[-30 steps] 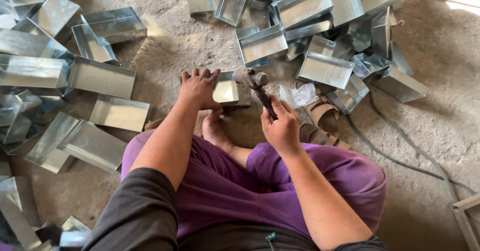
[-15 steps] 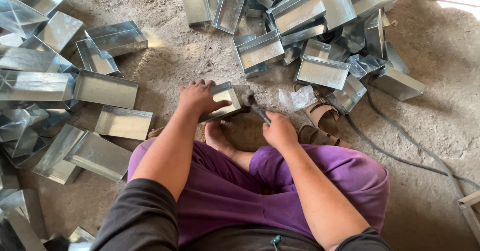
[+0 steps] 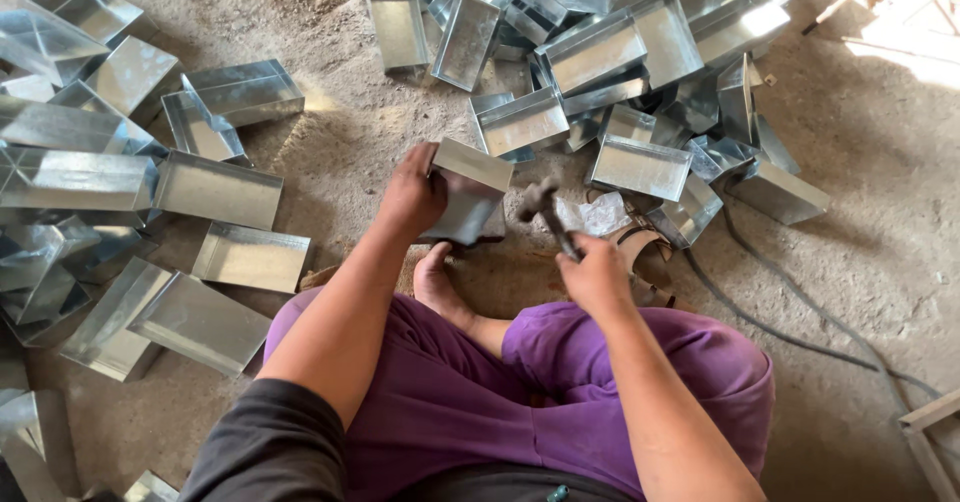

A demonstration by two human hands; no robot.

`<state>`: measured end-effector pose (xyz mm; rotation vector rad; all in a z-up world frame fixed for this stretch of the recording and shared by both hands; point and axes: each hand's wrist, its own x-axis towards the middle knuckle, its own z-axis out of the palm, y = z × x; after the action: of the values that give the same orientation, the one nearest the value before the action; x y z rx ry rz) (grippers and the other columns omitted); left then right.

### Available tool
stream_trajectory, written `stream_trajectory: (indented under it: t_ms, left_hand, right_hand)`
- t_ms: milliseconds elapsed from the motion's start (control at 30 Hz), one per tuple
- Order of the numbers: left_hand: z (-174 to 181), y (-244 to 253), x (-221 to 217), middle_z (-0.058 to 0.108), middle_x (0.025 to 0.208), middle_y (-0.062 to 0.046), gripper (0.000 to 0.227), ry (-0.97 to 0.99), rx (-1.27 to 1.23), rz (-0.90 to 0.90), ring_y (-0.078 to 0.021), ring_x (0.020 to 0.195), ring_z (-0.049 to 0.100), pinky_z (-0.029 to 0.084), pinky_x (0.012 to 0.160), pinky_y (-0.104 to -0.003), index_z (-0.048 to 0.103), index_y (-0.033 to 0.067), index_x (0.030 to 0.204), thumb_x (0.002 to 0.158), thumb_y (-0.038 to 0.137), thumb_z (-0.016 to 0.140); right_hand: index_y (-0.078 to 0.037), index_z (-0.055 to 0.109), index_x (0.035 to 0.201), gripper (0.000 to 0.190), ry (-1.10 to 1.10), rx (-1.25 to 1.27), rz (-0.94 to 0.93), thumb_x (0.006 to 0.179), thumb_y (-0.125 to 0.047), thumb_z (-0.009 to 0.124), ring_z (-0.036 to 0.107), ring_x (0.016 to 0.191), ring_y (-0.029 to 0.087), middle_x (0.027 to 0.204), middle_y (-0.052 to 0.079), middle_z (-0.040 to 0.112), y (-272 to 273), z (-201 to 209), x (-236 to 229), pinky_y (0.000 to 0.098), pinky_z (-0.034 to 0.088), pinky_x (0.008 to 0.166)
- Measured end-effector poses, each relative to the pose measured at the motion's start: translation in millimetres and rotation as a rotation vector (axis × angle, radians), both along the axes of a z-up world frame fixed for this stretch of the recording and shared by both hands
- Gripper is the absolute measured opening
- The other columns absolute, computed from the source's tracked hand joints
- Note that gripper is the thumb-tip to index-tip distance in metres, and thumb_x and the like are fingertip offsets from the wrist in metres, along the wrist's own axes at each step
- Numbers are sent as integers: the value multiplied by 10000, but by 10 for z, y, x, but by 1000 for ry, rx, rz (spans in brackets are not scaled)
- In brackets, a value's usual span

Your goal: The person sits on the floor and repeatedly hammers small rectangular metal boxes with a hammer. They pick up each box, place it on a small block, strike it several times, and then toss it aside. The person handles the boxes one at a time and continues this process throughout the clip.

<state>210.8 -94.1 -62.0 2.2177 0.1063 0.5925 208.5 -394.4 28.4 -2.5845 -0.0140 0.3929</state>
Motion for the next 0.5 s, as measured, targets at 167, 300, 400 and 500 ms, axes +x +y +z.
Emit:
stream_trajectory:
  t_ms: [167, 300, 400, 500]
  left_hand:
    - [-146, -190, 34, 662, 1121, -281, 524, 224, -76, -13, -482, 1053, 627, 506, 908, -537, 474, 21, 1355, 858, 130, 600]
    - [-277, -286, 41, 678, 1176, -253, 497, 205, -78, -45, -468, 1077, 632, 514, 894, -536, 488, 63, 1351, 871, 141, 591]
    - [-273, -292, 58, 671, 1175, -261, 528, 148, -52, -51, -473, 1058, 637, 523, 887, -532, 459, 51, 1374, 871, 139, 592]
    - [-231, -295, 50, 676, 1144, -256, 535, 234, -70, -44, -468, 1053, 638, 522, 892, -533, 456, 73, 1389, 877, 148, 591]
  right_hand:
    - [-71, 706, 1289, 327, -596, 397, 223, 977, -165, 727, 642, 651, 89, 811, 17, 707, 25, 696, -82, 261, 485, 544]
    - [-59, 671, 1182, 93, -1126, 740, 426, 1161, -135, 622, 618, 587, 84, 802, 46, 655, 16, 1381, -52, 228, 492, 535]
    - [-9, 558, 1238, 169, -1362, 925, 383, 1116, -125, 579, 563, 511, 88, 760, 61, 620, 124, 1665, 101, 265, 453, 488]
    - [9, 580, 1183, 162, -1267, 938, 402, 1102, -131, 592, 542, 523, 82, 739, 33, 604, 449, 1383, 97, 249, 445, 479]
